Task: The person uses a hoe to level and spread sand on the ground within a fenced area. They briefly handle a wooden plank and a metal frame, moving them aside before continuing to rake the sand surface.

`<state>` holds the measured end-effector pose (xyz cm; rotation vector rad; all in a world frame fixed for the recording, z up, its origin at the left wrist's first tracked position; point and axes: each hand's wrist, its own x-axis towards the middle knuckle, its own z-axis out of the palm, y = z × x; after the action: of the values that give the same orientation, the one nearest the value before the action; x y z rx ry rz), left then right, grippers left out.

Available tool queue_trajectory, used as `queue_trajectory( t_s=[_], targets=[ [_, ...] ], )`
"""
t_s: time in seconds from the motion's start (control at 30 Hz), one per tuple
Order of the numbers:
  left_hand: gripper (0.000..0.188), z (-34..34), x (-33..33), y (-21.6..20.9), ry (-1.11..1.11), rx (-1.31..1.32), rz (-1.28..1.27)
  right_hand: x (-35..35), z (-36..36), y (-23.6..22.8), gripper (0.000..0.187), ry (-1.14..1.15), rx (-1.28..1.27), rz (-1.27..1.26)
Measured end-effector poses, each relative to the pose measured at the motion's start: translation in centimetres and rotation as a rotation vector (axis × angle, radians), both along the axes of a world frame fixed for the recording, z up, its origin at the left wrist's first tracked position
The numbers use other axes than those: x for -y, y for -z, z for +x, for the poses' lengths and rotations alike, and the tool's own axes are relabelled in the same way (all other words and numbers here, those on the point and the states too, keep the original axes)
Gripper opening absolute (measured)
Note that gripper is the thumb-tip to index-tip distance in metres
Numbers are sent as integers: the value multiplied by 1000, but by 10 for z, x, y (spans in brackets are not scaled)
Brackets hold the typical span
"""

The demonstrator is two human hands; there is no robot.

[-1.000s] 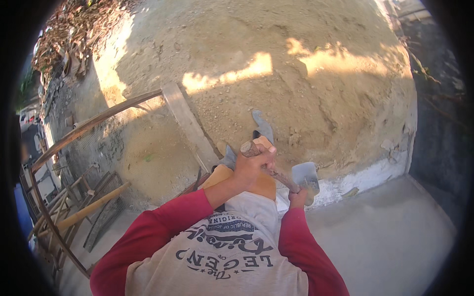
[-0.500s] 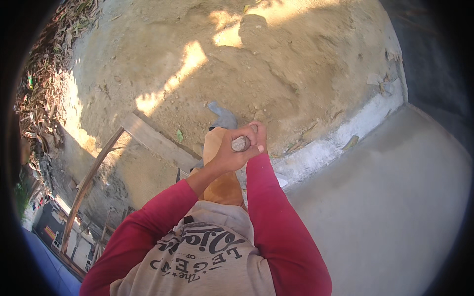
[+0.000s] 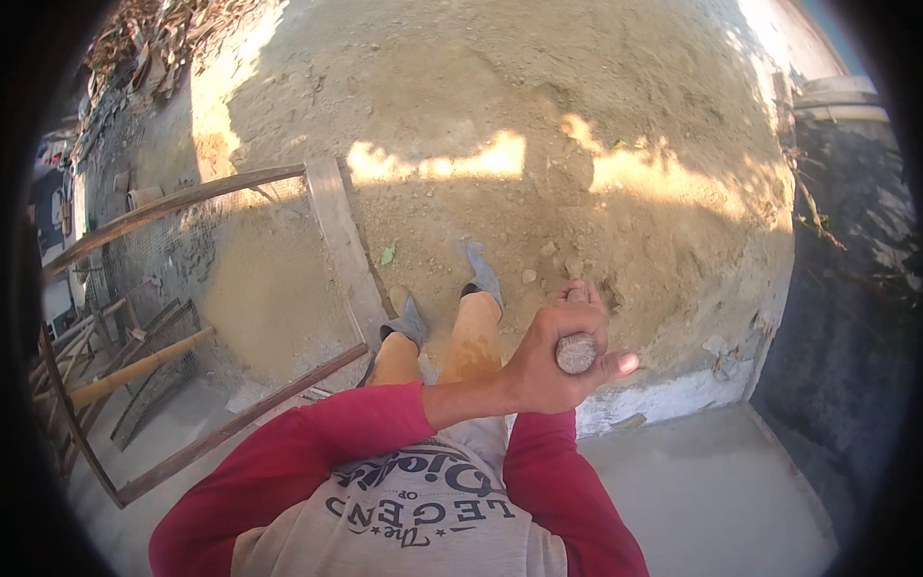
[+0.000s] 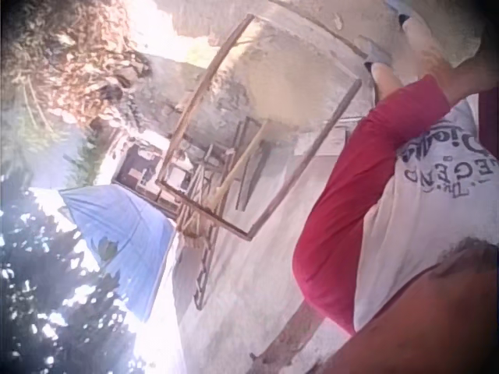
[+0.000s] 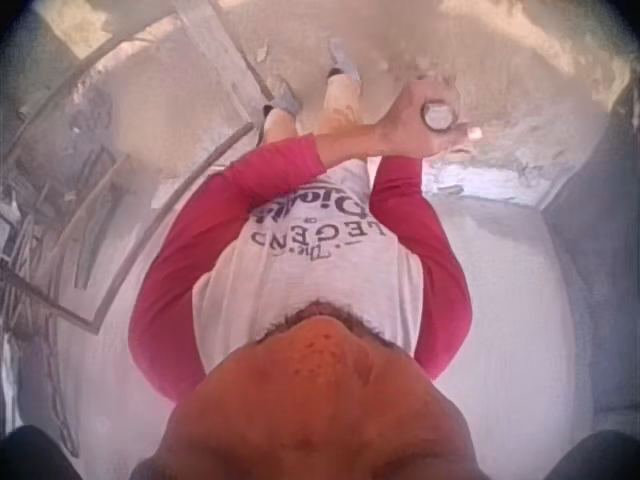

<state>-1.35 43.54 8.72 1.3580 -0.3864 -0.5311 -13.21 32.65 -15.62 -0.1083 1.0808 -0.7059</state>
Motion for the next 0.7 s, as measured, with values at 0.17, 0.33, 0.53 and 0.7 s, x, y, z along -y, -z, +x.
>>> queue_trajectory(
  t_s=[0.17, 0.33, 0.53, 0.7],
  targets=[
    [32, 51, -158, -68, -351, -593, -62, 7, 26, 36, 40, -389, -120, 129],
    [33, 4, -376, -42, -927, -700, -523, -82, 106, 70, 36, -775, -537, 73],
    [34, -178, -589, -101, -1517, -143, -603, -428, 171, 1, 5, -1380, -487, 21],
    [34, -330, -643, -172, -1581, 662, -530, -668, 163, -193, 14, -1740, 161, 67]
  ],
)
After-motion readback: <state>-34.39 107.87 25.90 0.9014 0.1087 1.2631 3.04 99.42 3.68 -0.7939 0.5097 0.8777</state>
